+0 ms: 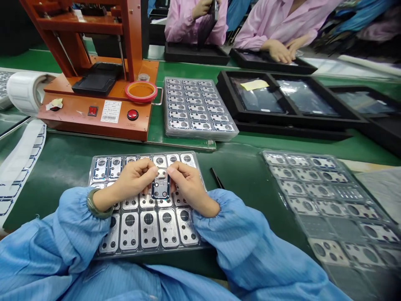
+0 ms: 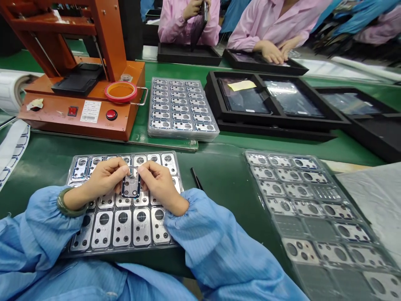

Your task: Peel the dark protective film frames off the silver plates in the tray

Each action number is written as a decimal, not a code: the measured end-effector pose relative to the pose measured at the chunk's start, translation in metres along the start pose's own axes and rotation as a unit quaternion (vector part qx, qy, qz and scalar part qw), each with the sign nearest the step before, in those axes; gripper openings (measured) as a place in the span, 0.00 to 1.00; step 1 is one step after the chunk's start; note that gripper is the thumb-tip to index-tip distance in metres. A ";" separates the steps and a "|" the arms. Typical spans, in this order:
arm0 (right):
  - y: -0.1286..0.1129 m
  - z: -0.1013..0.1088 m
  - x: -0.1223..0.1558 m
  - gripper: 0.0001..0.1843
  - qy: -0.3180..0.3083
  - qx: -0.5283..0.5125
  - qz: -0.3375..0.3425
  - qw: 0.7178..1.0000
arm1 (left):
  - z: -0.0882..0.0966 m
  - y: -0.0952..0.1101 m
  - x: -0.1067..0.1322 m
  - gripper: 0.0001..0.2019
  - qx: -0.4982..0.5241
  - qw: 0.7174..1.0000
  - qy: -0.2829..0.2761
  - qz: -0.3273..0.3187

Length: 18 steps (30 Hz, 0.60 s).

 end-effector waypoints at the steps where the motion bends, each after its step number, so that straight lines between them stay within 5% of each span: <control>1: 0.001 0.001 0.000 0.19 -0.001 -0.002 0.000 1.000 | -0.001 -0.001 0.000 0.13 0.006 1.000 -0.004 0.005; 9: -0.003 -0.007 0.005 0.16 -0.064 0.042 -0.023 0.997 | 0.004 -0.002 -0.003 0.14 -0.008 0.998 0.064 -0.015; 14: -0.006 -0.011 0.006 0.12 -0.074 0.189 0.065 0.977 | 0.007 0.005 -0.005 0.07 -0.064 0.993 0.061 -0.078; 18: -0.005 -0.012 0.006 0.12 -0.092 0.206 0.087 0.970 | 0.006 0.009 -0.006 0.07 -0.078 0.992 0.048 -0.082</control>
Point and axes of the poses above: each hand's wrist, its own x-axis away from the middle knuckle, its own z-axis out of the back of the hand, y = z × x, the point moved 3 cm from there along -x, towards the middle knuckle, and after that the axes turned 3 degrees about -x, right-handed, at the moved point
